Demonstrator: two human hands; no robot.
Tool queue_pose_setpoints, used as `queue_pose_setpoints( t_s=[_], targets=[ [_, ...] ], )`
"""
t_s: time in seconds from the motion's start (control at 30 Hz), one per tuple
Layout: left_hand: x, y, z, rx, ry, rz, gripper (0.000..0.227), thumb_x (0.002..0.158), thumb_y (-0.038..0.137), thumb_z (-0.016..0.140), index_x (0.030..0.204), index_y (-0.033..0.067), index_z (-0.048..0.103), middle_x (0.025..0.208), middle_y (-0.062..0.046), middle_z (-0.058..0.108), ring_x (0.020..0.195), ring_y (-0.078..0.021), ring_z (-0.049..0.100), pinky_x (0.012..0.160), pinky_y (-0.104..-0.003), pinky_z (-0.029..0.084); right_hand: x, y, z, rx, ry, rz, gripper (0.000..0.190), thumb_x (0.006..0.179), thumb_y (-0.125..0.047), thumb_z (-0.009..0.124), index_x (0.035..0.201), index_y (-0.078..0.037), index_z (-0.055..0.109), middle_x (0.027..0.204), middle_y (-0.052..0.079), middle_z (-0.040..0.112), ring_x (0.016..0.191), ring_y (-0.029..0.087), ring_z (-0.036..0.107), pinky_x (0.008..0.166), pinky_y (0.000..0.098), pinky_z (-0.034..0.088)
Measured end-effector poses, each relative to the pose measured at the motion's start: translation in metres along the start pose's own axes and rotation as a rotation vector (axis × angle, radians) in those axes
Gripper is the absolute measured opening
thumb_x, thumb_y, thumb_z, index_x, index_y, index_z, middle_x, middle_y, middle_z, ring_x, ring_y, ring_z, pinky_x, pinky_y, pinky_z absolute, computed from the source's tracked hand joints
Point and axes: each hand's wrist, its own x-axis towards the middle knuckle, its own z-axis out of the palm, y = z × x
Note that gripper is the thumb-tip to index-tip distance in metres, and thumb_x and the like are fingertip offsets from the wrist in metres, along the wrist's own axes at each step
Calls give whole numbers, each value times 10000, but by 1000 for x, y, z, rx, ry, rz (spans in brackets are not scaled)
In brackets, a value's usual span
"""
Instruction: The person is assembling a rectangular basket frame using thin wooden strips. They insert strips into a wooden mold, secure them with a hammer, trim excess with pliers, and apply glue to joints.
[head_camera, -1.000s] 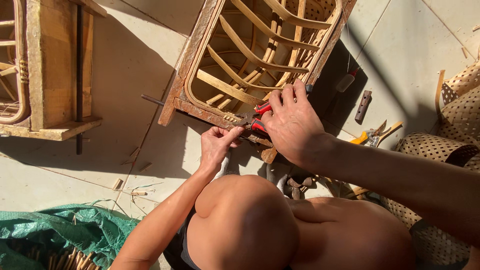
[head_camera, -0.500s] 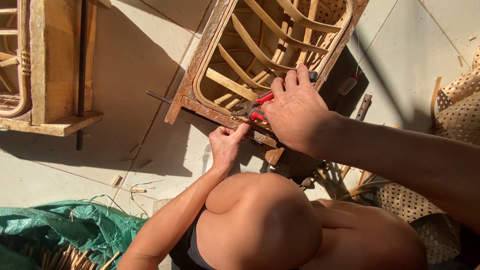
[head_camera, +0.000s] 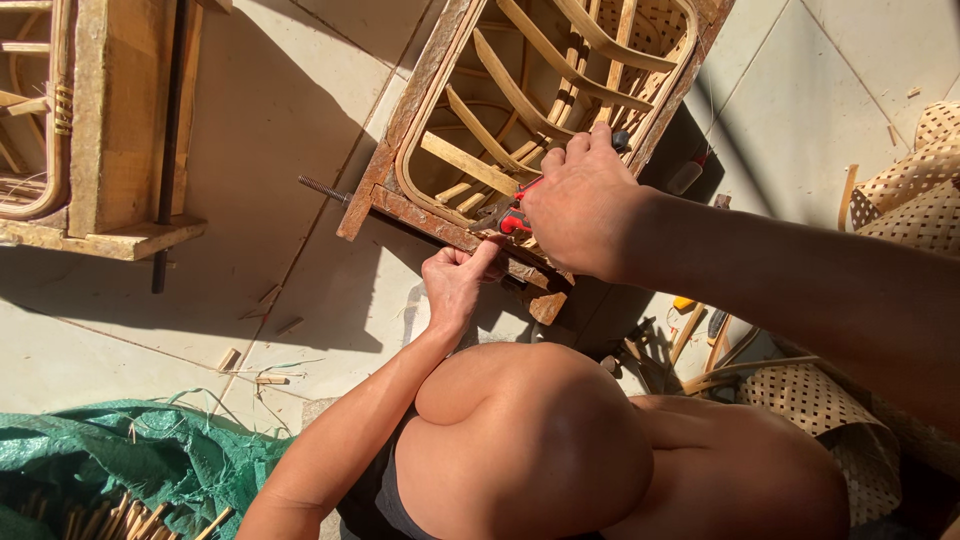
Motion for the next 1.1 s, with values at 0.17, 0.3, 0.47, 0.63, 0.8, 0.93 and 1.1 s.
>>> queue_pose_setpoints(
  t_s=[0.17,0.3,0.47,0.63,0.8,0.93,1.1],
  targets=[
    [1,2,3,-71,-8,-5,373,806,186,829,638,67,519,602,-73,665,544,-137,688,511,-269,574,-11,-6,13,-41,144,33,339,860,-244,667,1169,-117,723,1250,242,579,1220,441,519,1048,611,314],
    [3,-4,3,-38,-1,16,388,802,193,835,623,68,513,588,-58,641,539,-124,669,501,-267,561,-17,-19,28,-98,233,88,363,866,-323,650,1190,-169,705,1264,250,568,1164,440,544,1020,596,353],
    [7,-14,4,-16,21,59,407,795,234,836,610,65,515,578,-31,608,517,-89,590,484,-254,523,-14,-17,42,201,95,107,487,898,-355,634,1364,-213,632,1228,205,595,1146,397,569,956,532,436],
    [4,-16,5,44,35,84,443,802,287,852,606,65,522,570,-16,586,508,-72,530,469,-244,474,13,6,46,281,19,60,511,875,-315,665,1383,-282,617,1203,168,583,1140,359,571,968,510,436],
    [5,-15,5,63,35,76,455,808,337,849,609,78,531,569,-4,588,508,-66,504,469,-243,453,22,22,59,186,116,-30,541,852,-207,645,1374,-347,638,1124,133,625,1124,334,567,988,463,418],
    [5,-15,5,104,55,91,462,802,337,856,600,63,544,567,-7,590,512,-64,499,476,-246,456,23,26,70,139,223,-80,380,870,-250,651,1237,-305,729,1075,130,612,1088,310,551,929,432,423],
    [6,-16,5,104,60,54,434,795,328,857,612,46,583,574,-27,637,516,-64,540,496,-238,481,22,25,60,4,202,-105,265,831,-301,684,1057,-199,780,1087,119,598,1116,283,540,930,416,414]
  ],
)
